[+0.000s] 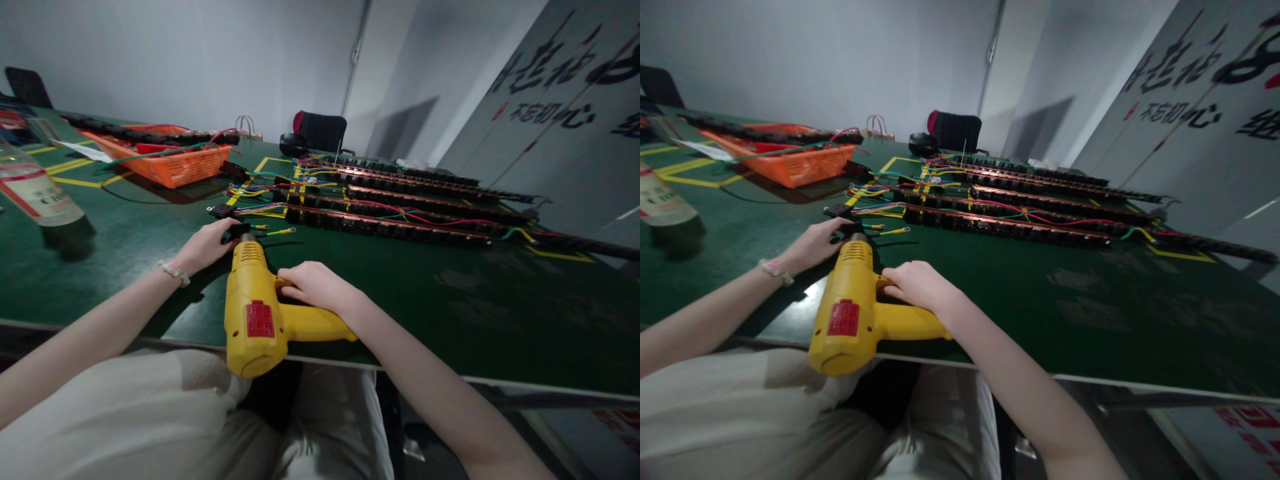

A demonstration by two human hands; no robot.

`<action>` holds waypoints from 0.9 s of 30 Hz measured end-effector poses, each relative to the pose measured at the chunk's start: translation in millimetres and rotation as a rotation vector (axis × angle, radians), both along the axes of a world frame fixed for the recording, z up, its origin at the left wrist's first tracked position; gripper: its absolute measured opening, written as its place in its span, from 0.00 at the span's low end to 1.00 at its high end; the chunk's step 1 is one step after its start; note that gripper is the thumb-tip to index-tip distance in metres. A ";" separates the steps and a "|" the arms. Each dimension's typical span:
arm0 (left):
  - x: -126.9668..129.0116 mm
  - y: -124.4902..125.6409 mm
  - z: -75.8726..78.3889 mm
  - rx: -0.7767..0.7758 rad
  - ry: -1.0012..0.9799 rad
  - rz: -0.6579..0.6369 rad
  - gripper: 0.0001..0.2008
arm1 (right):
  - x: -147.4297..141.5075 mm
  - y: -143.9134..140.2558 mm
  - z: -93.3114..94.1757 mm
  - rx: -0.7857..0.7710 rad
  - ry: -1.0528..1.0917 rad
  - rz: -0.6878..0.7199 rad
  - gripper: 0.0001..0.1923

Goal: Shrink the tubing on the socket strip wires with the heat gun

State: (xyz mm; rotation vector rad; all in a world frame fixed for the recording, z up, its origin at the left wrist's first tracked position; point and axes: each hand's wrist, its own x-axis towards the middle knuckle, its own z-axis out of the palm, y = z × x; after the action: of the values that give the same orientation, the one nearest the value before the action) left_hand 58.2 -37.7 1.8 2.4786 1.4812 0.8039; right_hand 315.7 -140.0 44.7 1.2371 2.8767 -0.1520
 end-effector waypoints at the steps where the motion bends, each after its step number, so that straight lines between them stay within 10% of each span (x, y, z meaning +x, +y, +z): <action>1: -0.1 0.3 -0.1 -0.005 -0.004 0.002 0.22 | 1.2 0.4 -0.6 -0.002 0.018 0.012 0.10; 27: -7.8 4.7 -2.6 0.009 -0.074 -0.138 0.31 | 57.7 20.1 -10.7 -0.146 0.170 -0.091 0.07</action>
State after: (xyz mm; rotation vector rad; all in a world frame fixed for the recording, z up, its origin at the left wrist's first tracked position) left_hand 50.4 -32.9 -0.8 2.4962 1.2690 0.8671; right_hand 373.4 -120.0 33.9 1.3903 2.8843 -0.4818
